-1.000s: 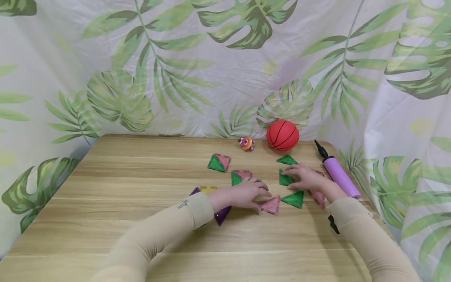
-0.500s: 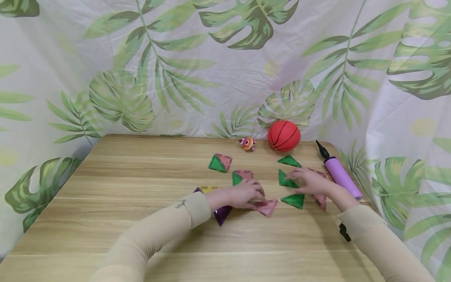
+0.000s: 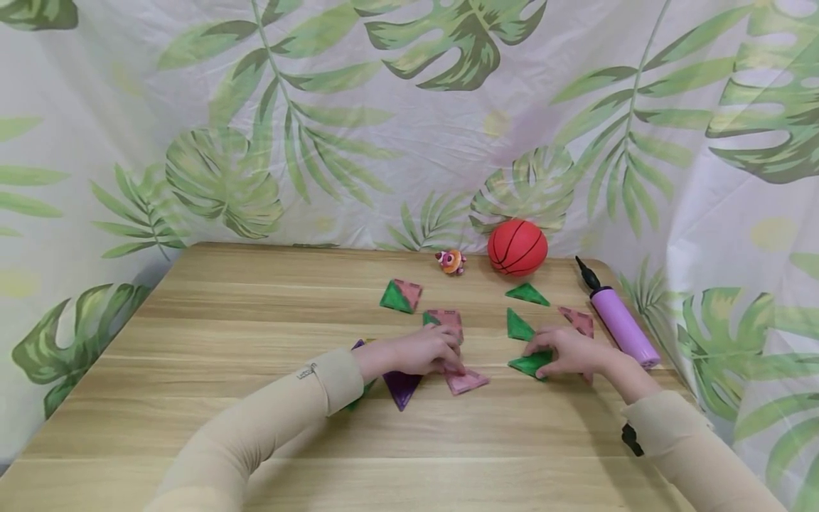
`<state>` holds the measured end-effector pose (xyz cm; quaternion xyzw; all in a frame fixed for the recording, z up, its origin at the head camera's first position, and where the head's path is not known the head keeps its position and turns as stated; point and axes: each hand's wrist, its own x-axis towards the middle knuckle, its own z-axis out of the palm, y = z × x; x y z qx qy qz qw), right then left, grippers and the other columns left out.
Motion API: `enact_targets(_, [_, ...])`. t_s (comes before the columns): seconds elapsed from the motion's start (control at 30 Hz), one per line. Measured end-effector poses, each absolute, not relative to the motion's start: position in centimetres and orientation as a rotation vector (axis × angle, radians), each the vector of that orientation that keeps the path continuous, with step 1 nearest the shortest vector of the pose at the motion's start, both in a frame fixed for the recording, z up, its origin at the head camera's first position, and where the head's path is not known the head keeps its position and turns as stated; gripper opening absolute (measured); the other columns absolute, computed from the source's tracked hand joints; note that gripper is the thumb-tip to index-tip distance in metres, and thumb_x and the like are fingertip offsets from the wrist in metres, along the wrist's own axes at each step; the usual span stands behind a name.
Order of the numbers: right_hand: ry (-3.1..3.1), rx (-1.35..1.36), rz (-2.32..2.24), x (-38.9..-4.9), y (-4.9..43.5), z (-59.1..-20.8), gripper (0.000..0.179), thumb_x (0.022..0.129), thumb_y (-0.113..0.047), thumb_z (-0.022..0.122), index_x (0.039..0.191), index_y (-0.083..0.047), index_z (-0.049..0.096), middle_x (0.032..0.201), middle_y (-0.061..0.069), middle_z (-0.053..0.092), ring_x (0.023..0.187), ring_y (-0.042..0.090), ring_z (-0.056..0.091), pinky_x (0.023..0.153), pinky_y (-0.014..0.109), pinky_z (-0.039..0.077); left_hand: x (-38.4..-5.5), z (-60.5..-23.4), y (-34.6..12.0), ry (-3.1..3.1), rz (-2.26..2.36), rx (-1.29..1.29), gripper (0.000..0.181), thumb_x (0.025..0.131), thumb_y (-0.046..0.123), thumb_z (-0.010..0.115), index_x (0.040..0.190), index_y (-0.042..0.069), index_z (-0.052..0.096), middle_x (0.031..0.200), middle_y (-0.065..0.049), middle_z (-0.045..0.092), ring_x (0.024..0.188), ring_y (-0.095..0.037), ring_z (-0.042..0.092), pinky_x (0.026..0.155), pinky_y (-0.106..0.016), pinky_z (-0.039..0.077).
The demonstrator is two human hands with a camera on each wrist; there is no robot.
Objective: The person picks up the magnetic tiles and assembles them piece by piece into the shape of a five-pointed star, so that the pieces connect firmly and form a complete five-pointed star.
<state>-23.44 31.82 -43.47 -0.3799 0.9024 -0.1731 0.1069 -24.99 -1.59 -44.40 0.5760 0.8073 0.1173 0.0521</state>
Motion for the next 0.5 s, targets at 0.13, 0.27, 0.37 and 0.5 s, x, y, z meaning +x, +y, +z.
enact_targets(0.13, [2.660,-1.155,-0.439,-23.4,30.8,-43.2,0.033,0.078,-0.026,0.078,0.109,-0.019,0.069,0.109,-0.003,0.062,0.102,0.013,0.059,0.089,0.039,0.048,-24.9,-44.5,-2.0,2.473,0.364,1.676,0.027,0.084,0.016,0.070,0.110,0.024,0.071,0.112,0.008,0.064,0.119,-0.016,0.045,0.098,-0.037,0.034])
enact_targets(0.27, [2.672,-1.144,-0.450,-23.2,30.3,-43.1,0.036,0.078,-0.028,0.078,0.110,-0.017,0.068,0.110,-0.003,0.061,0.103,0.015,0.058,0.090,0.041,0.047,-24.2,-44.5,-2.3,2.563,0.384,1.525,0.035,0.080,0.036,0.074,0.113,0.024,0.068,0.115,0.008,0.062,0.117,-0.015,0.045,0.099,-0.037,0.033])
enact_targets(0.37, [2.728,-1.083,-0.457,-22.8,30.5,-43.1,0.039,0.075,-0.031,0.080,0.108,-0.015,0.066,0.108,-0.002,0.060,0.101,0.017,0.059,0.089,0.042,0.047,-23.1,-44.7,-2.4,2.678,0.407,1.383,0.045,0.075,0.051,0.073,0.110,0.023,0.067,0.112,0.007,0.060,0.108,-0.013,0.047,0.094,-0.038,0.035])
enact_targets(0.5, [2.797,-1.005,-0.405,-22.5,31.0,-43.3,0.044,0.072,-0.039,0.080,0.106,-0.017,0.063,0.106,-0.004,0.057,0.099,0.016,0.057,0.088,0.041,0.047,-21.9,-45.0,-2.2,2.801,0.457,1.202,0.051,0.069,0.061,0.074,0.101,0.021,0.065,0.102,0.006,0.055,0.095,-0.012,0.047,0.084,-0.035,0.036])
